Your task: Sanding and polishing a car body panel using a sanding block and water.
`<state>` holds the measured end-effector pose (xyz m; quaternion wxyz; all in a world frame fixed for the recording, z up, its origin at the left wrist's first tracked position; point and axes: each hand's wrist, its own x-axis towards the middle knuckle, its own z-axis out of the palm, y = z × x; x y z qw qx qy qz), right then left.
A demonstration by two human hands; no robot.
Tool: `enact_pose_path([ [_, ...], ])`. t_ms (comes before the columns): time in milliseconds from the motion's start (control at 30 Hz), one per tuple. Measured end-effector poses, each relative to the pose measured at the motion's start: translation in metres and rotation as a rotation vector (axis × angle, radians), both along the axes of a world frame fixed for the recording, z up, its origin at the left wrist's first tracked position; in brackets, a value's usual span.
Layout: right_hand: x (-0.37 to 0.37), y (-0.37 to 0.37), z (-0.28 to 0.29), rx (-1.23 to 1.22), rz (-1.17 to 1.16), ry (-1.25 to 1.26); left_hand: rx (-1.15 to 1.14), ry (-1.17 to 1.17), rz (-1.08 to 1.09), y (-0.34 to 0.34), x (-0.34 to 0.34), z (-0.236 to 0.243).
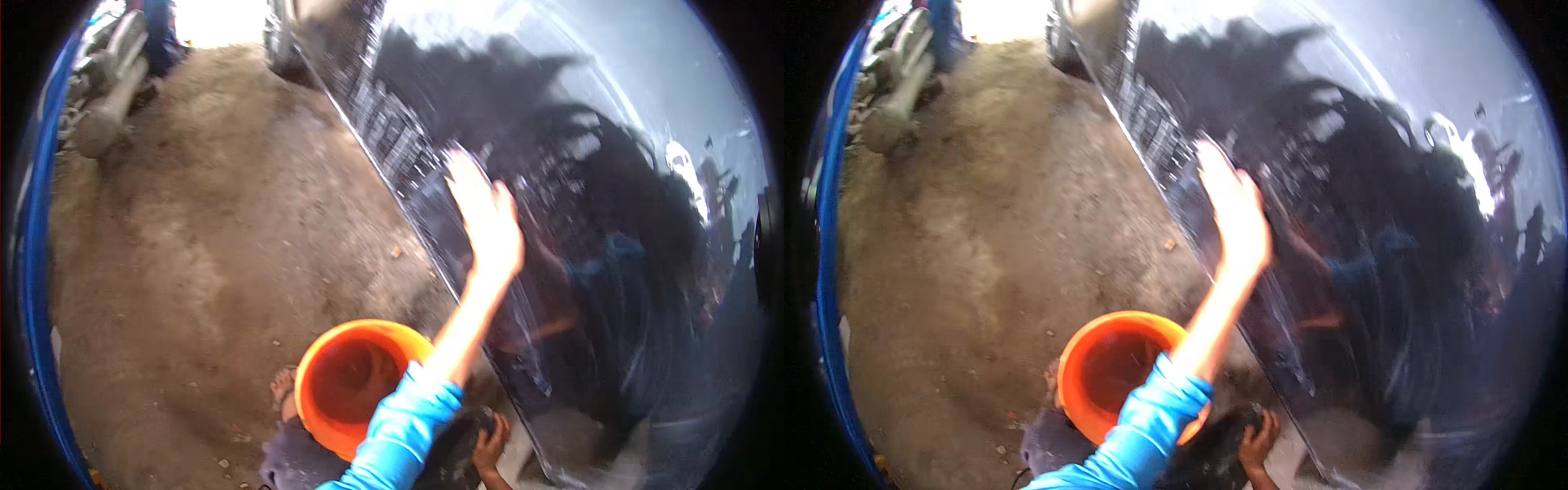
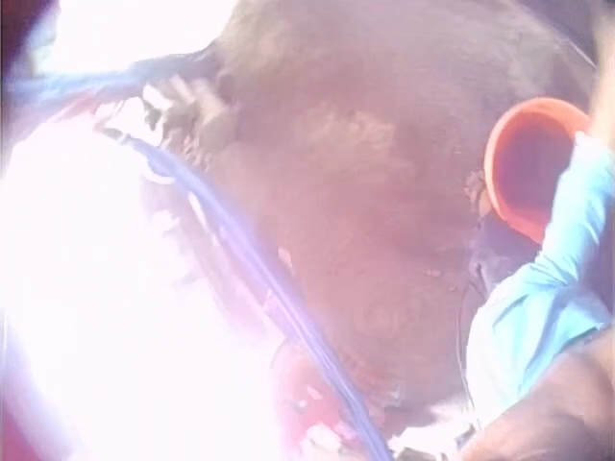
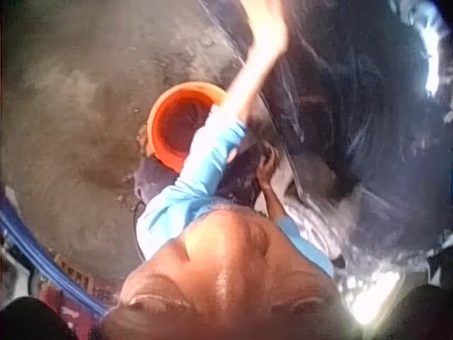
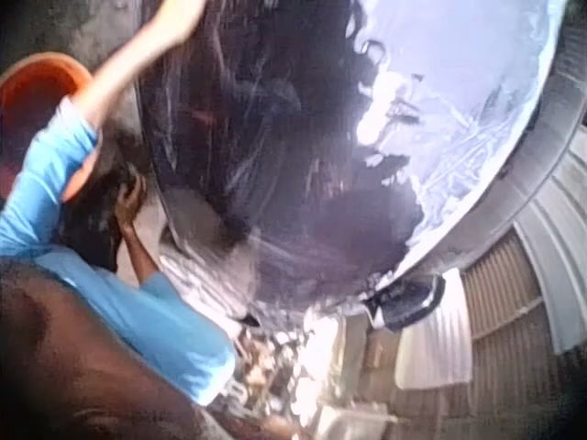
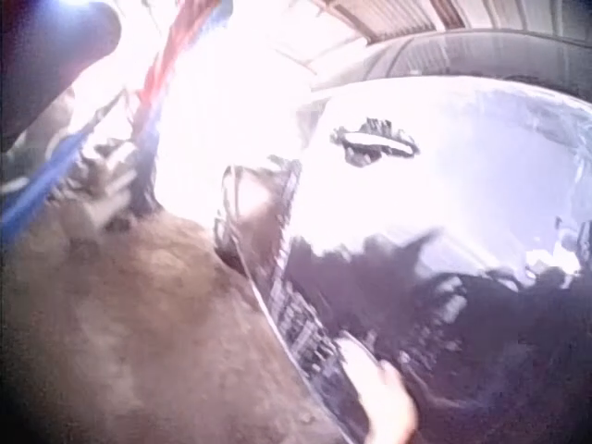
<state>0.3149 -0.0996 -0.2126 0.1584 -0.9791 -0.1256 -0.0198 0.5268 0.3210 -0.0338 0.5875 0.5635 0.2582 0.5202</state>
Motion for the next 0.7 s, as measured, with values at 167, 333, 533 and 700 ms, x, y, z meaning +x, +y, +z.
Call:
enact_pose_path([
  [167, 0.019, -0.001, -0.009, 0.032, 0.144, -0.01, 0.151, -0.113, -0.432, -0.234, -0.102, -0.018],
  [333, 0.019, 0.005, -0.013, -0.098, 0.103, 0.046, 0.155, -0.062, -0.2, -0.128, -0.046, 0.0],
  [533, 0.006, 0.027, 0.014, -0.219, -0.048, 0.127, 0.106, -0.026, -0.113, -0.087, -0.028, 0.0],
  [700, 0.012, 0.011, -0.02, -0.308, 0.102, 0.033, 0.248, -0.222, -0.431, -0.297, -0.119, -0.045],
])
